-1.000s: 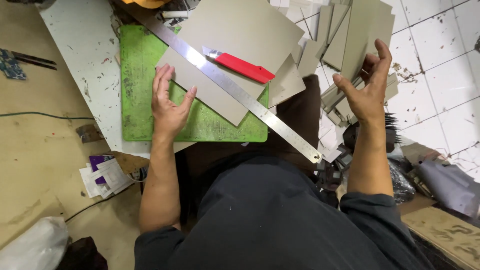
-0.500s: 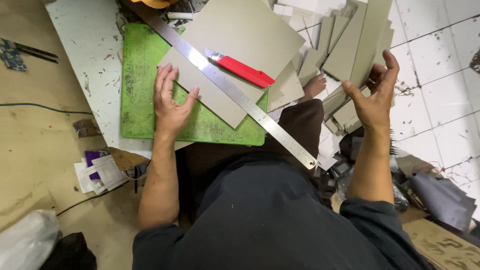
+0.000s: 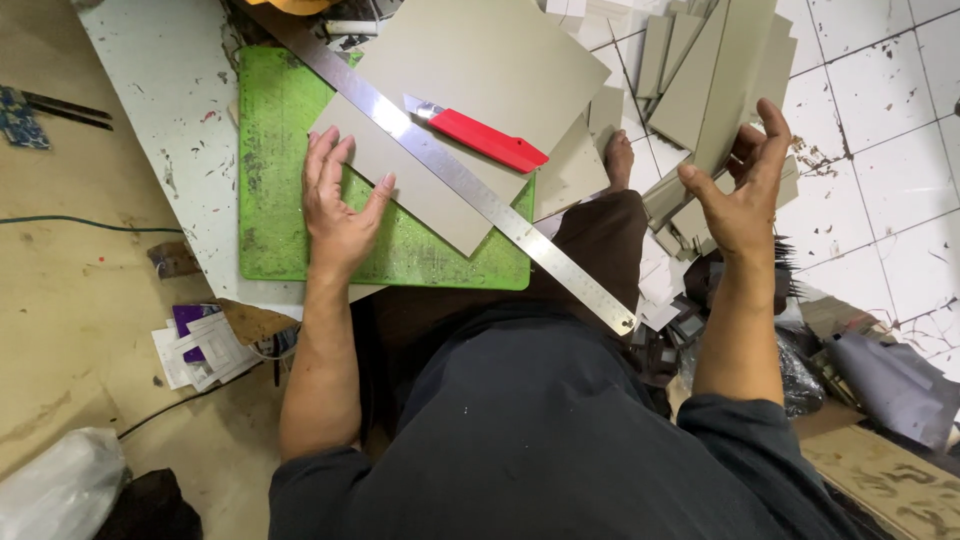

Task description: Cutting material sheets into rectangular pieces using a metal ruler and a utility knife on a cutting mat.

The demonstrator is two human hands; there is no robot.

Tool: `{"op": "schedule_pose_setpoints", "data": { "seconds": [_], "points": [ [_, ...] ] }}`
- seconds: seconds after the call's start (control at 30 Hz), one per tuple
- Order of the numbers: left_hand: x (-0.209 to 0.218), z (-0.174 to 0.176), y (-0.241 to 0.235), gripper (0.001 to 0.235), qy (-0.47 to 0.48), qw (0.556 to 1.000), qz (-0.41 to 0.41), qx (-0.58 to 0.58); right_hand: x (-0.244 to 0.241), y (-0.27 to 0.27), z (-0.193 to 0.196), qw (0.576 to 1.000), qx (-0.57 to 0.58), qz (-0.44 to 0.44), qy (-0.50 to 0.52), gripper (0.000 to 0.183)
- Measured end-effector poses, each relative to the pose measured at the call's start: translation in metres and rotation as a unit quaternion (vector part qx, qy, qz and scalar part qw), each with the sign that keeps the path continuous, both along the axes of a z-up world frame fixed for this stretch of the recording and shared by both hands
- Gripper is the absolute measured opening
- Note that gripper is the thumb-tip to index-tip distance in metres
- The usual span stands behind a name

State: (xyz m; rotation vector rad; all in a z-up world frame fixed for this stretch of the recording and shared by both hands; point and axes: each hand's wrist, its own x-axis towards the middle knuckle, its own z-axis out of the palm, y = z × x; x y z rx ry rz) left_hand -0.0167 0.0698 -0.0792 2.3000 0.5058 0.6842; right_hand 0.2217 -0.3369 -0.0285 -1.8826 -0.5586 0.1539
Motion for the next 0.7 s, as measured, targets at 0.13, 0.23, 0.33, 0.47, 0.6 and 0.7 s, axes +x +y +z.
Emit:
{"op": "schedule_pose_setpoints", "data": {
  "seconds": [0.13, 0.23, 0.33, 0.47, 0.6, 0.7],
  "points": [
    [0.000, -0.001, 0.000, 0.054, -0.012, 1.000, -0.006, 0.007, -0.006, 0.007, 0.006, 1.000, -0.019, -0.009, 0.007, 0.081],
    [0.003, 0.002, -0.003, 0.056, 0.023, 1.000, 0.011, 0.013, -0.011, 0.012, 0.010, 1.000, -0.007, 0.015, 0.000, 0.081],
    [0.004, -0.005, 0.000, 0.061, 0.073, 0.996, 0.042, 0.017, -0.020, 0.023, 0.015, 0.999, -0.019, 0.047, -0.006, 0.083],
    [0.004, -0.017, 0.012, 0.060, -0.045, 0.998, 0.029, 0.042, -0.047, 0.056, 0.025, 0.990, -0.077, 0.088, -0.075, 0.107],
    [0.009, -0.008, 0.023, 0.050, -0.073, 0.997, 0.037, 0.003, -0.084, 0.111, 0.046, 0.954, -0.157, 0.142, -0.214, 0.113],
    [0.016, -0.019, 0.040, 0.034, -0.141, 0.988, 0.061, 0.005, -0.100, 0.138, 0.034, 0.931, -0.203, 0.149, -0.263, 0.113]
  ]
}}
